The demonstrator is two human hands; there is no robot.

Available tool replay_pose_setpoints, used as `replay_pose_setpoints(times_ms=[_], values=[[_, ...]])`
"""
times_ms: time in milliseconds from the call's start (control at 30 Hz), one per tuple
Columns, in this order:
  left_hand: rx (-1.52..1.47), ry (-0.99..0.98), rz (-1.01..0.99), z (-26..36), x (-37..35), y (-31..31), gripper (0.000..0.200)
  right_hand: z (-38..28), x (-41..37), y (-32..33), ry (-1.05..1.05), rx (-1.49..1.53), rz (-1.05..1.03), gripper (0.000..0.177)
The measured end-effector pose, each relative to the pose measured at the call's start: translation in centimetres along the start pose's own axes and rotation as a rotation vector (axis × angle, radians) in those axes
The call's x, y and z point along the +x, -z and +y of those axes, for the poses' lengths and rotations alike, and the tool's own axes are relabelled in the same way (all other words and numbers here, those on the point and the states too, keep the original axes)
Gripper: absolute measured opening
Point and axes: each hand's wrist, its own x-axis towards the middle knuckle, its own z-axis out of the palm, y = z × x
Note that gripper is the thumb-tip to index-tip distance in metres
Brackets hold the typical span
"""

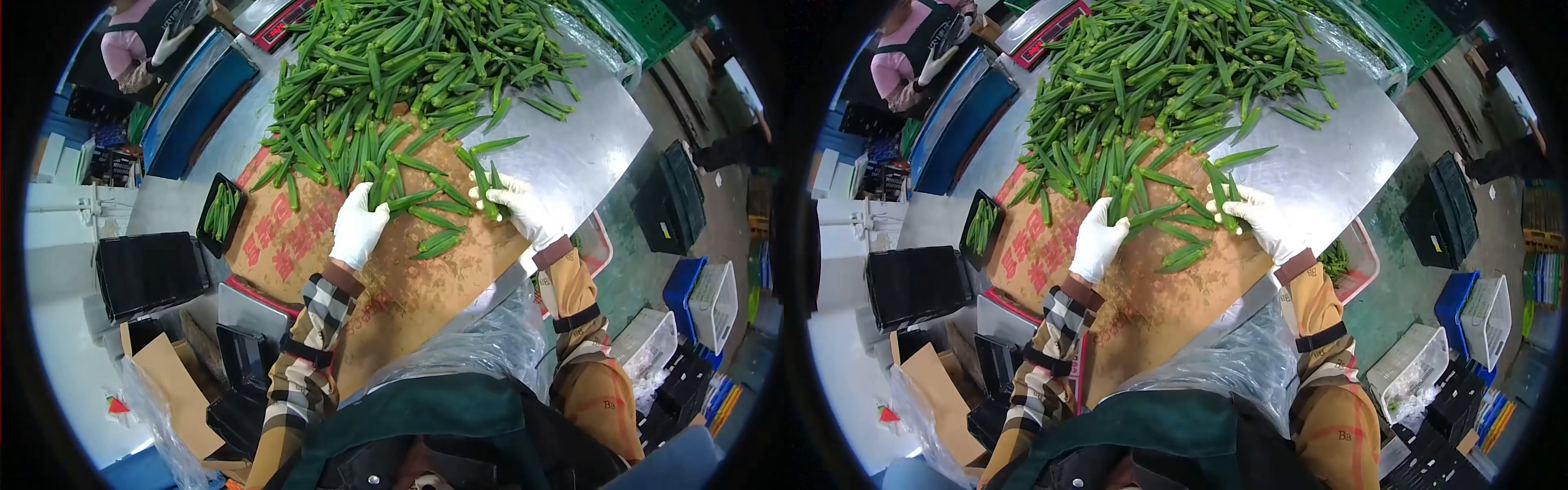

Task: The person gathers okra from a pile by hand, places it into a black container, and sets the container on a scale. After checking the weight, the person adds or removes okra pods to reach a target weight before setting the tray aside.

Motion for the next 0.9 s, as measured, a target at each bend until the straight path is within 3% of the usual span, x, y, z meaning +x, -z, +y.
replay_pose_setpoints(times_ms=[67,100,200,233,333,467,500,533,600,633,667,733,833,867,900], values=[[-0.038,0.006,-0.035,-0.1,0.8,-0.9,0.026,-0.1,-0.2,-0.1,-0.02,0.05,-0.019,0.034],[0.065,0.032,-0.052,-0.3,1.1,-1.3,0.027,0.0,-0.3,0.1,-0.029,0.063,-0.019,0.035],[0.623,-0.224,0.046,-1.1,1.2,-2.8,0.037,0.8,0.5,1.7,-0.029,-0.04,0.048,0.037],[0.664,-0.213,0.04,-1.3,1.0,-3.5,0.038,1.3,1.4,2.2,-0.025,-0.099,0.078,0.037],[0.889,-0.177,-0.004,-1.0,0.8,-4.7,0.028,2.8,5.4,1.7,0.272,-0.499,0.336,0.04],[0.77,-0.14,0.032,0.5,0.3,-3.3,0.03,4.1,7.6,0.5,0.409,-1.395,0.543,0.036],[0.666,-0.056,0.012,1.1,0.6,-2.1,0.033,4.1,7.8,0.7,0.358,-1.387,0.508,0.036],[0.62,-0.094,0.077,0.9,1.1,-0.7,0.03,2.8,7.5,0.4,0.306,-1.379,0.471,0.036],[0.157,0.105,0.124,2.3,1.8,1.9,0.029,-0.1,6.9,-0.2,0.199,-1.367,0.388,0.036],[0.105,0.104,0.194,1.2,2.5,2.7,0.028,-1.0,7.0,0.0,0.208,-1.35,0.393,0.037],[0.052,0.099,0.265,0.3,3.1,3.2,0.028,-1.8,7.0,0.2,0.35,-1.357,0.439,0.04],[0.26,0.103,0.254,-1.2,3.6,2.8,0.031,-2.4,8.2,1.2,0.461,-1.469,0.497,0.039],[0.622,0.103,0.206,-1.5,2.6,-1.0,0.032,-1.1,10.2,3.1,0.471,-1.673,0.352,0.044],[0.776,0.071,0.238,-2.0,2.6,-1.9,0.032,-1.0,10.2,3.0,0.381,-1.696,0.349,0.045],[0.737,0.084,0.232,-2.1,2.4,-1.9,0.031,-0.9,10.3,2.9,0.291,-1.718,0.347,0.047]])
